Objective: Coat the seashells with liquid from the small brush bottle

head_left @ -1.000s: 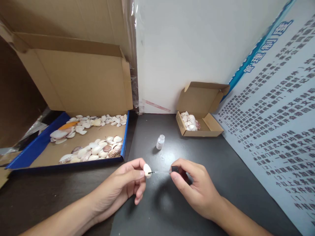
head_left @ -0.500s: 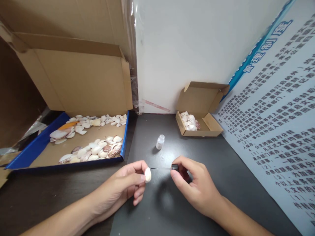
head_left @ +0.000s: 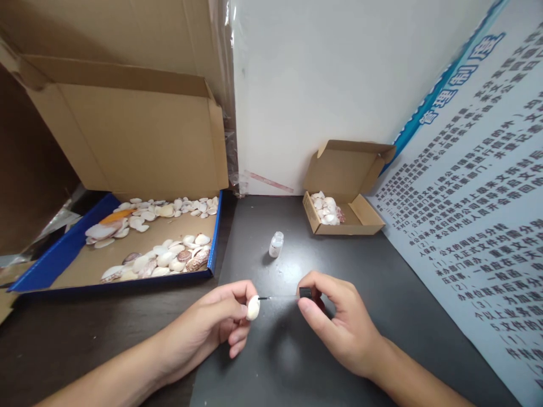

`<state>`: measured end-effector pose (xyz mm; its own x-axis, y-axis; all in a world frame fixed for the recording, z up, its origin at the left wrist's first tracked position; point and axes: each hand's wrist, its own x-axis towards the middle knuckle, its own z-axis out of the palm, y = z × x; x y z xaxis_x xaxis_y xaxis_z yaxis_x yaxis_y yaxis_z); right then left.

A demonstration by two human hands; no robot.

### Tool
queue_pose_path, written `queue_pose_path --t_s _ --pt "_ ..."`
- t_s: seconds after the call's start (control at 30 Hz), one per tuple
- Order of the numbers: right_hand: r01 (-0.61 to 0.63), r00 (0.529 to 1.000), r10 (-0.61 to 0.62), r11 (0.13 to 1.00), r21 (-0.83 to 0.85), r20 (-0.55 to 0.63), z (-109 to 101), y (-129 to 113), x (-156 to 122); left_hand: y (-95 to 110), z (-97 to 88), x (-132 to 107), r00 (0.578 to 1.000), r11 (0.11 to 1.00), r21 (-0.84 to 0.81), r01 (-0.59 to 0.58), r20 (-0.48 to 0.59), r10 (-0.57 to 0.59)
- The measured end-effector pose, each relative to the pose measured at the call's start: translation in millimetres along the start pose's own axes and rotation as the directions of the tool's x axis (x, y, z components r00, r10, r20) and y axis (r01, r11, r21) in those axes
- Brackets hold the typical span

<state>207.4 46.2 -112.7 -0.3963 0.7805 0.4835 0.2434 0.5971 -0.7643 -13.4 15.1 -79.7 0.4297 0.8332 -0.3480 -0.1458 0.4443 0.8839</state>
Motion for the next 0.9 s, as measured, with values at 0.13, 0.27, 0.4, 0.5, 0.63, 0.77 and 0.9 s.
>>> queue_pose_path --t_s 0.13,0.27,0.4,0.5,0.63,0.77,0.9 --pt "0.021 0.998 -0.023 0.999 0.029 0.059 0.4 0.6 0.0 -1.0 -2.2 1.0 1.0 1.0 0.005 -0.003 0.022 0.003" --pt "0.006 1.0 -0.006 1.0 -0.014 0.022 0.7 0.1 0.4 -1.1 -3.0 1.6 0.999 1.0 0.003 -0.007 0.035 0.007" --pt "0.02 1.0 -0.021 1.0 0.014 0.014 -0.5 -0.8 0.3 -0.4 -0.6 0.7 1.0 1.0 0.014 -0.006 0.023 0.006" --pt "0.038 0.998 -0.04 0.998 0.039 0.057 -0.3 -0.7 -0.1 -0.6 0.5 0.4 1.0 1.0 0.011 -0.005 0.026 0.005" --pt "0.004 1.0 -0.004 1.0 -0.02 0.006 0.6 0.0 0.1 -1.3 0.1 0.8 1.0 1.0 0.013 -0.013 0.026 0.012" --pt "0.02 1.0 -0.021 1.0 -0.014 -0.006 -0.1 0.2 -0.7 -1.5 -0.3 1.1 1.0 1.0 0.023 -0.013 0.019 0.013" --pt "0.051 0.997 -0.053 0.998 0.039 0.057 -0.4 0.2 -1.9 -1.0 0.7 0.7 1.0 1.0 0.019 -0.005 0.015 0.005"
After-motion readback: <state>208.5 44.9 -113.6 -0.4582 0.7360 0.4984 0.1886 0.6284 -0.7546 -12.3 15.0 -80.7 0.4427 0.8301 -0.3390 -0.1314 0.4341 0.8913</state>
